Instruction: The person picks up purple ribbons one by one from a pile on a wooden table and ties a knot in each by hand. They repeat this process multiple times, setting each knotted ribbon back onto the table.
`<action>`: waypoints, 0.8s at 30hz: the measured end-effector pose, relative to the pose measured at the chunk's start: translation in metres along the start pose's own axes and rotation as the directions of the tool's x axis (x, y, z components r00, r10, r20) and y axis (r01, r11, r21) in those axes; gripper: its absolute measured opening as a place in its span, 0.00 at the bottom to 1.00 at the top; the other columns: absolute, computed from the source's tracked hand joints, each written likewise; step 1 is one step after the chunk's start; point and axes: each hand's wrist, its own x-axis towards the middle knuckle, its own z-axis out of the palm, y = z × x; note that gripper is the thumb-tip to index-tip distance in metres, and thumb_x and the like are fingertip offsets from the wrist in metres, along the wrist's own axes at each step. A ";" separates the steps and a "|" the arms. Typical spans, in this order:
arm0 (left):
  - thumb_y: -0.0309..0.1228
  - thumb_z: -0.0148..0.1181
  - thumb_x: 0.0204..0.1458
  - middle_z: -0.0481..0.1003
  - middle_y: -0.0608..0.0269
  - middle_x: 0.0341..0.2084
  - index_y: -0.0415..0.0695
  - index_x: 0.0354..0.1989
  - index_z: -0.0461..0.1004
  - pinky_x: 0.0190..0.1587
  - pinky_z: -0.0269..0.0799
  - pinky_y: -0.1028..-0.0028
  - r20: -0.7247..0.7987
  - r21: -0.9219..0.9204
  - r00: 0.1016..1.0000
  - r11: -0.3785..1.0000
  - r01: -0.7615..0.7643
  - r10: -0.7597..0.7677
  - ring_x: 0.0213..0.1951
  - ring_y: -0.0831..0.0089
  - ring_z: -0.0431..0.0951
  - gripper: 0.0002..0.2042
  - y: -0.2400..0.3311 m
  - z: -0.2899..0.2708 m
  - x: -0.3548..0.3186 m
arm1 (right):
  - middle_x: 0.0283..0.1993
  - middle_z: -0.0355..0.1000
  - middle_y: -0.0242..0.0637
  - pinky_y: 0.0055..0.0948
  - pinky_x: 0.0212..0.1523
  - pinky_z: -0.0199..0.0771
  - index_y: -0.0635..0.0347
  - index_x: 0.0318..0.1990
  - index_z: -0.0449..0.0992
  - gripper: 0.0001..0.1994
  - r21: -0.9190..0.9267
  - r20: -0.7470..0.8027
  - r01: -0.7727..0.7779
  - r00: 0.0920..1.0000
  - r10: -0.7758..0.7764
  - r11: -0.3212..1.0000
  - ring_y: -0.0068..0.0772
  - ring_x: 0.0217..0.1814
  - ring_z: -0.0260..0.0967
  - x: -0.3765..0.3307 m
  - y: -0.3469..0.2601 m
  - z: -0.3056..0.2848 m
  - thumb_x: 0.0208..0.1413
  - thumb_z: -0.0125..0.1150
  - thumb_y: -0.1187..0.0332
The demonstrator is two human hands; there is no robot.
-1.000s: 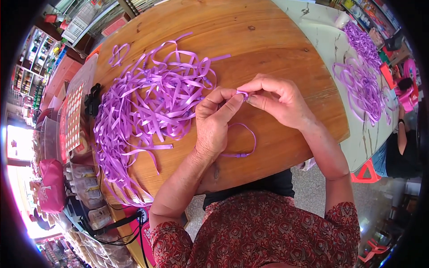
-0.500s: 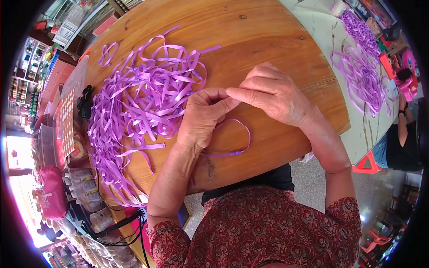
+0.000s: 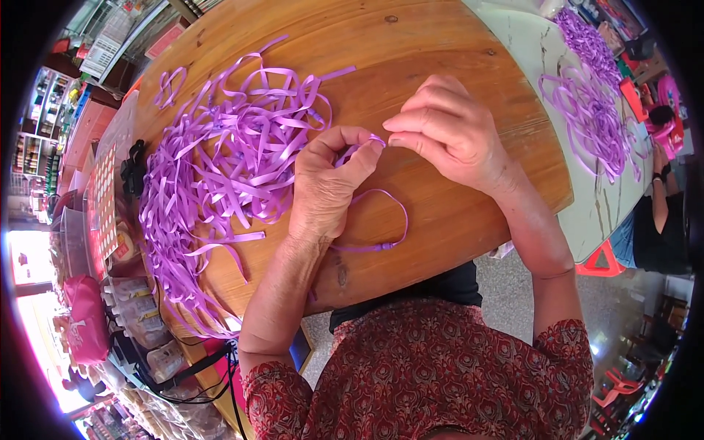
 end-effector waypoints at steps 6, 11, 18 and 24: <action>0.24 0.62 0.49 0.70 0.77 0.24 0.40 0.32 0.74 0.27 0.60 0.88 -0.034 0.085 0.992 0.989 -0.122 0.125 0.25 0.90 0.64 0.04 -0.001 0.005 -0.003 | 0.28 0.72 0.33 0.25 0.29 0.67 0.60 0.32 0.78 0.09 0.228 0.002 -0.154 0.987 0.158 0.961 0.29 0.29 0.67 0.004 -0.009 -0.001 0.40 0.69 0.76; 0.23 0.62 0.49 0.70 0.77 0.24 0.40 0.32 0.74 0.28 0.61 0.88 -0.017 0.079 0.986 0.984 -0.162 0.164 0.26 0.90 0.64 0.03 -0.002 0.009 -0.004 | 0.28 0.71 0.34 0.24 0.29 0.67 0.61 0.31 0.76 0.06 0.237 0.063 -0.205 0.979 0.195 0.950 0.27 0.29 0.68 0.001 -0.010 0.003 0.43 0.66 0.78; 0.20 0.61 0.50 0.70 0.74 0.29 0.41 0.34 0.75 0.33 0.63 0.86 0.092 -0.012 0.961 0.966 -0.259 0.259 0.29 0.87 0.67 0.04 -0.005 0.004 -0.004 | 0.28 0.69 0.26 0.18 0.28 0.61 0.64 0.33 0.75 0.04 0.672 0.427 -0.690 0.658 0.621 0.268 0.14 0.29 0.62 0.000 -0.015 0.004 0.53 0.59 0.72; 0.19 0.59 0.51 0.70 0.72 0.29 0.40 0.35 0.75 0.26 0.59 0.85 0.136 -0.266 0.964 0.946 -0.186 0.228 0.25 0.86 0.64 0.05 -0.007 0.003 -0.004 | 0.29 0.69 0.26 0.15 0.30 0.60 0.65 0.34 0.74 0.05 0.706 0.469 -0.683 0.648 0.600 0.186 0.12 0.31 0.60 0.000 -0.017 0.003 0.55 0.58 0.71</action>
